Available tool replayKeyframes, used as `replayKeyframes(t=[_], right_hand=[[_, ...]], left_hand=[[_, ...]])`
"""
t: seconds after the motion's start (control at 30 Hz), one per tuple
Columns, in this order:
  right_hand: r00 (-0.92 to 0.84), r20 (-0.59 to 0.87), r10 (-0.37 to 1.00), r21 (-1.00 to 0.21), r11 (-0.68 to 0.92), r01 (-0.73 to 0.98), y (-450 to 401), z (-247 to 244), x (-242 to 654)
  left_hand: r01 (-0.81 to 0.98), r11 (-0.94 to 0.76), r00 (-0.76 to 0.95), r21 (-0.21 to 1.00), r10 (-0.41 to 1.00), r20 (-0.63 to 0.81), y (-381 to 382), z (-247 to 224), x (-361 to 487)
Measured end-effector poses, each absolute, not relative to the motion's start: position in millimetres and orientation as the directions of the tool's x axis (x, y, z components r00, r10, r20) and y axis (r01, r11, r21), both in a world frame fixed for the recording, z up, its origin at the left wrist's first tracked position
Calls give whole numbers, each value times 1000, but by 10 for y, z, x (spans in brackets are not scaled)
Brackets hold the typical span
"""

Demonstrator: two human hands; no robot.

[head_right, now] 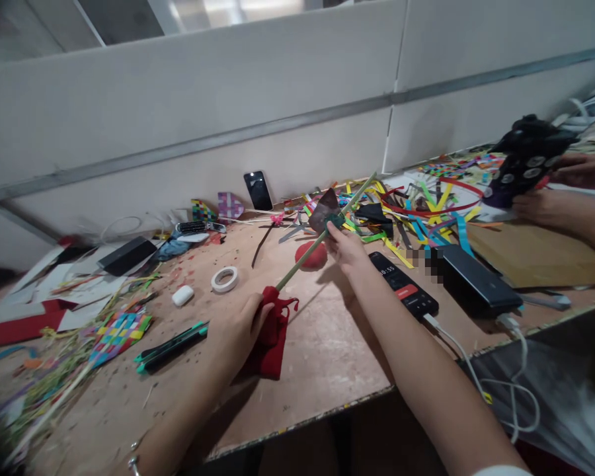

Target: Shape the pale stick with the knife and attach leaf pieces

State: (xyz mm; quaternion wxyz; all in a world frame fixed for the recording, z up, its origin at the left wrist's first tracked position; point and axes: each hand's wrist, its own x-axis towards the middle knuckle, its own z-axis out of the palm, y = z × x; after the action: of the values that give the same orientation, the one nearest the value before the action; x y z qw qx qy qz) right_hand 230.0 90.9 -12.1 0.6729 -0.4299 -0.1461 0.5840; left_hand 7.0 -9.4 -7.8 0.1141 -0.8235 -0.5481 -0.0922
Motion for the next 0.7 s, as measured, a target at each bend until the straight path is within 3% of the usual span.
replayKeyframes(t=[0.13,0.33,0.43,0.7], right_hand=[[240,-242,940,-798,-52,-601,849,-152,2114],[-43,-206,978,-874,-204,-441,568,-192,1644],[-101,-222,970,-876,-244,-416,464,-156,1541],[-38,-171,985,-864,-168,-474,575,-183,1617]], left_hand=[[912,-374,410,-169,828,382,-60,-133,25],[924,-302,382,-235,769,512,-34,-148,4],[926,-300,376,-228,776,506,-22,-119,-14],[905,-332,419,-265,799,432,-33,-78,-16]])
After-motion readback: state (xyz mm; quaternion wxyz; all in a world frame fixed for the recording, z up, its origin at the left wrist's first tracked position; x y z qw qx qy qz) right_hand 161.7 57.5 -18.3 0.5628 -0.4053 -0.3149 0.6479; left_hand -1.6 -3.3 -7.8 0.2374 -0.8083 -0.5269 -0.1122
